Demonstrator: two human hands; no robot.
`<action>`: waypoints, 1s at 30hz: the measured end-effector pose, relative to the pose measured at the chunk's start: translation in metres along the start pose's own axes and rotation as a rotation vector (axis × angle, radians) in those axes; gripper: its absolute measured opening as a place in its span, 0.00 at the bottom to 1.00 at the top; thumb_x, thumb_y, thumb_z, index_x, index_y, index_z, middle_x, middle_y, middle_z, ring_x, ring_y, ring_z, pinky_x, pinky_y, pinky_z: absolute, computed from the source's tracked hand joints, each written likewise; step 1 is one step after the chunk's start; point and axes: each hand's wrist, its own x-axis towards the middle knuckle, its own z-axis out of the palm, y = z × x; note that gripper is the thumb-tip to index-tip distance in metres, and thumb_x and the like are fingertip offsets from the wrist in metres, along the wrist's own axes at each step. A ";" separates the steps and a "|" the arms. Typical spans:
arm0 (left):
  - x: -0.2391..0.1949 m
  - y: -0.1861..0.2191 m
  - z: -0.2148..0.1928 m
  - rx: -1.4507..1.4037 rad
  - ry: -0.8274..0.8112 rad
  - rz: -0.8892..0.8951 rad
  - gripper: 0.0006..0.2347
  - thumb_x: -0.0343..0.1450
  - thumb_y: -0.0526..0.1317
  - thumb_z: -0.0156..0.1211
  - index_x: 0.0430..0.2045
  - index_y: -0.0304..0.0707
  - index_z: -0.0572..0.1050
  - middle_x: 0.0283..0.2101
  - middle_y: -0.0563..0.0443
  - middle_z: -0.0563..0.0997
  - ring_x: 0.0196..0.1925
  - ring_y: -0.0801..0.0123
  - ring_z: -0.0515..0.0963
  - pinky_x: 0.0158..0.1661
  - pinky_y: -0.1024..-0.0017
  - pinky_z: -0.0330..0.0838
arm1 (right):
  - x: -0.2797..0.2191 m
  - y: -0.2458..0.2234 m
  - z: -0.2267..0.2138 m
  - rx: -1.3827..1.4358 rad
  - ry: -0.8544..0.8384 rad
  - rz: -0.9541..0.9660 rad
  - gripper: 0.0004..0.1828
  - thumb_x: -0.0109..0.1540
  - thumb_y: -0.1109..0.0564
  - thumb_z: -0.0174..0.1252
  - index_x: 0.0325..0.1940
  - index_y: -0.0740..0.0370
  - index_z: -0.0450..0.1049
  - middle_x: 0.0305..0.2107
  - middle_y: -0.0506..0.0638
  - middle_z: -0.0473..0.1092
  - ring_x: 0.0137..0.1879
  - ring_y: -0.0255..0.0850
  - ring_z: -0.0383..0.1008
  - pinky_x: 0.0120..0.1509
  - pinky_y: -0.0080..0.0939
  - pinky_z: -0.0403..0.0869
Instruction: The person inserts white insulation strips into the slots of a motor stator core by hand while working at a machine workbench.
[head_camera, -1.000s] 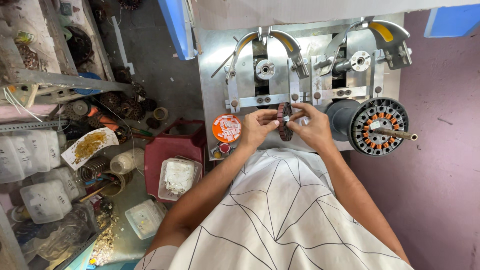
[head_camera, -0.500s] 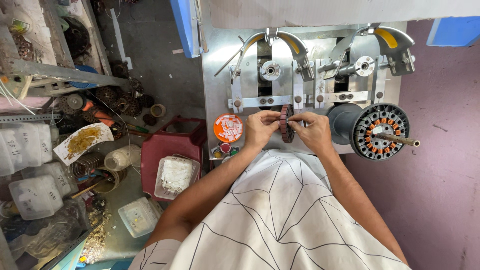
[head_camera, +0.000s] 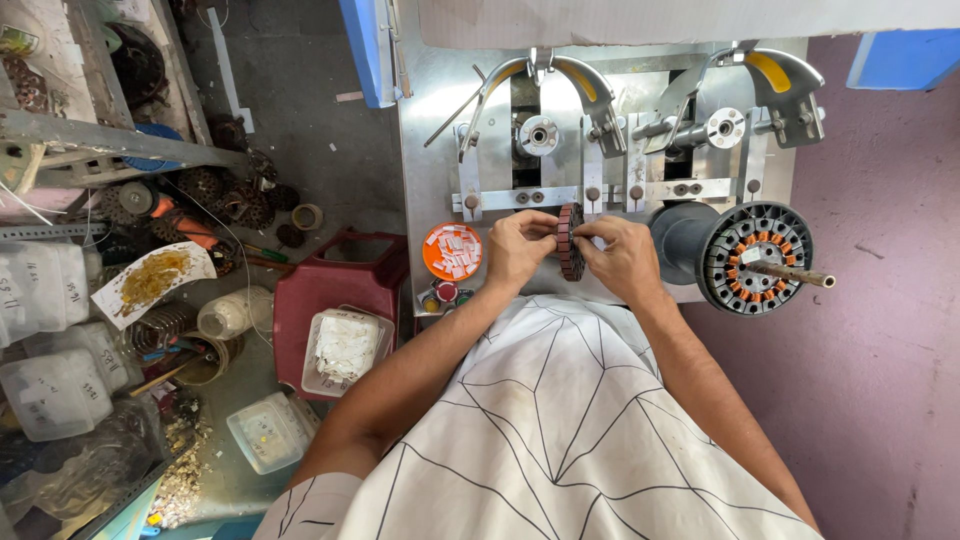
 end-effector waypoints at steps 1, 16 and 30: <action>0.002 -0.001 0.000 0.016 0.000 0.001 0.10 0.63 0.29 0.65 0.36 0.30 0.83 0.34 0.48 0.88 0.36 0.73 0.87 0.39 0.75 0.81 | 0.000 0.001 0.001 -0.001 0.001 0.007 0.08 0.56 0.62 0.67 0.39 0.62 0.82 0.31 0.54 0.77 0.34 0.48 0.78 0.38 0.42 0.73; -0.025 0.117 0.004 0.384 -0.189 0.668 0.07 0.63 0.35 0.69 0.33 0.41 0.82 0.43 0.53 0.80 0.46 0.61 0.74 0.48 0.63 0.73 | -0.010 -0.013 -0.013 1.272 -0.149 0.663 0.37 0.68 0.26 0.32 0.55 0.60 0.66 0.21 0.46 0.65 0.16 0.30 0.50 0.19 0.31 0.52; -0.035 0.118 0.010 -0.143 -0.252 0.327 0.04 0.71 0.35 0.68 0.36 0.36 0.80 0.35 0.55 0.83 0.37 0.74 0.81 0.37 0.76 0.75 | -0.020 0.014 -0.016 1.692 -0.116 0.577 0.22 0.72 0.43 0.45 0.36 0.62 0.69 0.28 0.50 0.69 0.31 0.38 0.67 0.29 0.34 0.59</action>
